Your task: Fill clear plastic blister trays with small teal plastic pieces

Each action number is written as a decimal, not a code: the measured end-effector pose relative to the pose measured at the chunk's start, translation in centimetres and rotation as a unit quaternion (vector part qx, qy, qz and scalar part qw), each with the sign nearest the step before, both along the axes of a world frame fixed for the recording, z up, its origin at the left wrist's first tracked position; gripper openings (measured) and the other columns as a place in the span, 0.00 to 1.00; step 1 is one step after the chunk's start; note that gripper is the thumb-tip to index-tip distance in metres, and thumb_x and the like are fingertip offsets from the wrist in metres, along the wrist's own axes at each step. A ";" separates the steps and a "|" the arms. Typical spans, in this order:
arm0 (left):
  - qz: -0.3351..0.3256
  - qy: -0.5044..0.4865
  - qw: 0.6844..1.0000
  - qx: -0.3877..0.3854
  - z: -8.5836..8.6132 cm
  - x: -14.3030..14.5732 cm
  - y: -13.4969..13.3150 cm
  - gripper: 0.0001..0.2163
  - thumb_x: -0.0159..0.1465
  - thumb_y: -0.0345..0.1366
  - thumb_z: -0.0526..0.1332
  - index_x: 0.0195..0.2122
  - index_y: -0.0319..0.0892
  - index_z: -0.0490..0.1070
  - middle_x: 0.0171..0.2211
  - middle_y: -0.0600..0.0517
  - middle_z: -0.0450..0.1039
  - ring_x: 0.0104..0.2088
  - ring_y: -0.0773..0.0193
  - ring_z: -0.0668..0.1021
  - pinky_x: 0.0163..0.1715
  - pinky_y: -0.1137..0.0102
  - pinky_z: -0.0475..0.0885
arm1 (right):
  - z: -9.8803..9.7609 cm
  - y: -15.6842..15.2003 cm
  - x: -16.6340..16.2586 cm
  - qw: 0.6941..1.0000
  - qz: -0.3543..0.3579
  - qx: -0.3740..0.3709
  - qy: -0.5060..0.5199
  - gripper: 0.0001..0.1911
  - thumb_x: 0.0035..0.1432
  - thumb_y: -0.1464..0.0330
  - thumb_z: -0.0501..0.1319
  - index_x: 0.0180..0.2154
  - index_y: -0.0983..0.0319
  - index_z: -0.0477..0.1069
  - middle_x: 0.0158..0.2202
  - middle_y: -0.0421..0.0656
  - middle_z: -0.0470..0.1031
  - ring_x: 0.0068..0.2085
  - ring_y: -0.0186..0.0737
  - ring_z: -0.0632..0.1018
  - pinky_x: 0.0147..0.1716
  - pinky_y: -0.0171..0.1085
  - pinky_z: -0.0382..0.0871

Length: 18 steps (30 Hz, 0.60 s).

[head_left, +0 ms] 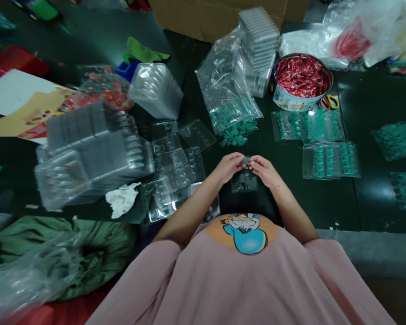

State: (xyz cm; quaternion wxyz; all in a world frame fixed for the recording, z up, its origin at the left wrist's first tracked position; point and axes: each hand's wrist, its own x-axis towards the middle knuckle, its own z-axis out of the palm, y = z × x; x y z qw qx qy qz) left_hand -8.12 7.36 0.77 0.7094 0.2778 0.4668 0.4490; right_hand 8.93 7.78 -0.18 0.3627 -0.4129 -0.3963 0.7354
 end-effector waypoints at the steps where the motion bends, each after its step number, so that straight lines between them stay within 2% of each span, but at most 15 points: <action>1: 0.004 -0.011 1.000 -0.014 0.0 0.1 -0.1 0.13 0.51 0.40 0.72 0.29 0.38 0.72 0.24 0.54 0.71 0.25 0.72 0.73 0.27 0.77 0.68 | 0.0 0.0 -0.1 1.000 -0.009 0.017 -0.010 0.18 0.47 0.53 0.70 0.33 0.59 0.72 0.30 0.37 0.71 0.29 0.30 0.68 0.27 0.31 0.59; 4: 0.009 -0.041 0.998 -0.043 0.0 0.5 -0.3 0.14 0.49 0.40 0.73 0.28 0.38 0.71 0.23 0.55 0.69 0.23 0.74 0.71 0.24 0.78 0.66 | -0.2 0.0 -0.4 0.998 -0.009 0.053 -0.024 0.19 0.46 0.53 0.70 0.32 0.60 0.72 0.27 0.36 0.69 0.28 0.30 0.65 0.28 0.32 0.58; 6: 0.023 -0.051 0.997 -0.047 0.0 0.7 -0.4 0.14 0.49 0.39 0.74 0.28 0.37 0.71 0.23 0.55 0.69 0.23 0.74 0.71 0.25 0.78 0.67 | -0.3 0.1 -0.5 0.999 -0.002 0.047 -0.021 0.19 0.46 0.53 0.70 0.29 0.61 0.71 0.26 0.36 0.68 0.27 0.29 0.64 0.28 0.32 0.57; 11: 0.111 -0.034 0.993 -0.023 -0.3 0.7 -0.3 0.10 0.51 0.36 0.71 0.28 0.38 0.71 0.27 0.52 0.74 0.28 0.71 0.75 0.29 0.77 0.68 | -0.4 0.2 -0.4 0.998 0.001 -0.056 0.030 0.20 0.42 0.54 0.73 0.30 0.61 0.71 0.27 0.36 0.70 0.28 0.28 0.67 0.28 0.30 0.58; 15: 0.117 0.066 0.990 0.041 -0.6 0.4 -0.6 0.10 0.55 0.41 0.67 0.28 0.39 0.72 0.32 0.50 0.77 0.31 0.69 0.77 0.31 0.75 0.67 | 0.0 0.3 0.0 0.994 0.000 -0.087 0.063 0.20 0.41 0.56 0.74 0.30 0.60 0.71 0.28 0.36 0.71 0.29 0.28 0.69 0.27 0.29 0.59; 18: 0.114 0.173 0.971 0.116 -0.8 -0.6 -0.3 0.11 0.58 0.43 0.63 0.28 0.39 0.75 0.33 0.50 0.77 0.31 0.68 0.76 0.33 0.73 0.68 | 0.2 0.4 0.3 0.993 -0.003 -0.093 0.067 0.20 0.42 0.57 0.74 0.30 0.61 0.71 0.28 0.36 0.71 0.29 0.28 0.69 0.27 0.28 0.58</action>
